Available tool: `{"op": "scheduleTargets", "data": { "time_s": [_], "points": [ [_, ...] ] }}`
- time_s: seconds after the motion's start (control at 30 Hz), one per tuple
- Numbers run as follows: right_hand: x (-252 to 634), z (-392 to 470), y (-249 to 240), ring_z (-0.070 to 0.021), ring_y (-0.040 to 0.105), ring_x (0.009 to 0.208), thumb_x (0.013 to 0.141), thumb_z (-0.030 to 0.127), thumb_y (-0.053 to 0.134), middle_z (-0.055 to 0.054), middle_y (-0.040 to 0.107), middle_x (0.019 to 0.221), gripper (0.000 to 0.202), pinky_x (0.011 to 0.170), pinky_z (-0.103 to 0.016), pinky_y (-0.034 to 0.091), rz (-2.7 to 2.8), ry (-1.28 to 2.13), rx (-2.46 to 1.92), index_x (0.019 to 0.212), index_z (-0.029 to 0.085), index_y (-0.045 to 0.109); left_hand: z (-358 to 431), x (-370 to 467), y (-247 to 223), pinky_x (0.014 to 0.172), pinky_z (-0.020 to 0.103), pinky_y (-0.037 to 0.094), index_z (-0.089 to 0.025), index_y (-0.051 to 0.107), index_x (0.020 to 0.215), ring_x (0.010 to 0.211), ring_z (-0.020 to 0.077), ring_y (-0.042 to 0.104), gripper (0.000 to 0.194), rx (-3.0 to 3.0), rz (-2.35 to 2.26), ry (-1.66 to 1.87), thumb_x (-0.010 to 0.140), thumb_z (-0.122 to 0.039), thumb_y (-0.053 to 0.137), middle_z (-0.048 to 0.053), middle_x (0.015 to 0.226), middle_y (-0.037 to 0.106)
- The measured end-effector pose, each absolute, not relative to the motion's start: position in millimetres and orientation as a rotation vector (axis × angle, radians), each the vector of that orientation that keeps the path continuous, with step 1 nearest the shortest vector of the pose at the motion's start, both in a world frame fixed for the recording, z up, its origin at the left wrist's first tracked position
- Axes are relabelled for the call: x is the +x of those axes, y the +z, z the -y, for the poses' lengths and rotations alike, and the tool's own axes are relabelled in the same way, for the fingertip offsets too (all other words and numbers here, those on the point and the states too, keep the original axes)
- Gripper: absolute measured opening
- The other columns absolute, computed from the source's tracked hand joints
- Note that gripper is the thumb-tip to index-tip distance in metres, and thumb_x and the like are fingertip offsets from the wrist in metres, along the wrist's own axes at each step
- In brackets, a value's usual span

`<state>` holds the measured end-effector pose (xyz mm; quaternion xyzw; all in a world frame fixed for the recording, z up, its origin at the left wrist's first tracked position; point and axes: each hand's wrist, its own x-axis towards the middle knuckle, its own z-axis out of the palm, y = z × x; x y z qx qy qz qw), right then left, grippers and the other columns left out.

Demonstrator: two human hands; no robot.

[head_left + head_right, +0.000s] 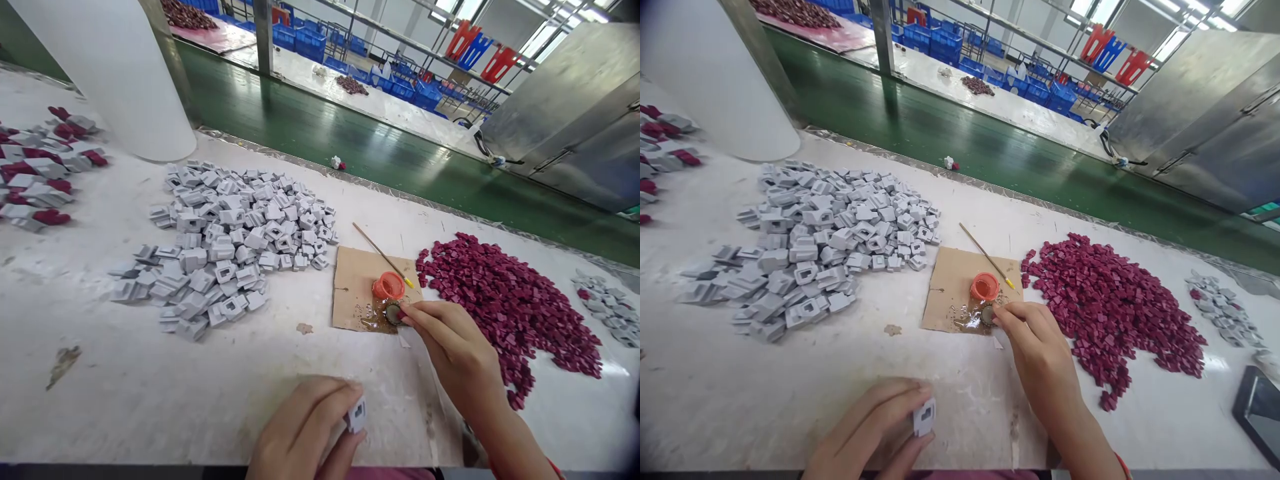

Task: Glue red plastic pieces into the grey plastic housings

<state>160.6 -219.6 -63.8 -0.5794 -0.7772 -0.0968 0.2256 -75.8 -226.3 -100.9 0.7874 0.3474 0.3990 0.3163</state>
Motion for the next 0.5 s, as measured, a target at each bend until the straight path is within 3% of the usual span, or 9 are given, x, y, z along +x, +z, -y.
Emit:
{"op": "scheduleTargets", "data": {
  "time_s": [0.23,0.37,0.5],
  "points": [
    [153,225,-54,-0.0173,0.060,0.089,0.086,0.003,0.059,-0.006,0.064,0.096,0.026,0.078,-0.032,0.051,2.024,-0.222,-1.585,0.106,0.019,0.064,224,-76,-108,0.096,0.024,0.052,-0.015,0.060,0.115,0.104,0.0178,0.066,0.029,2.309,-0.936,1.019,0.086,-0.017,0.064,0.004,0.103,0.075],
    [127,246,-55,-0.0162,0.062,0.083,0.086,0.008,0.062,-0.004,0.066,0.089,0.021,0.069,-0.027,0.053,1.768,0.141,-1.569,0.102,0.021,0.064,228,-72,-111,0.093,0.027,0.054,-0.016,0.063,0.110,0.103,0.0197,0.067,0.025,2.334,-1.003,1.019,0.085,-0.016,0.065,0.003,0.099,0.076],
    [101,268,-70,-0.0157,0.062,0.078,0.083,0.003,0.059,-0.003,0.064,0.082,0.023,0.062,-0.025,0.054,1.643,0.415,-1.443,0.100,0.019,0.062,229,-71,-111,0.093,0.026,0.054,-0.016,0.064,0.108,0.102,0.0185,0.067,0.024,2.313,-1.012,1.030,0.084,-0.013,0.065,0.001,0.098,0.076]
  ]
}}
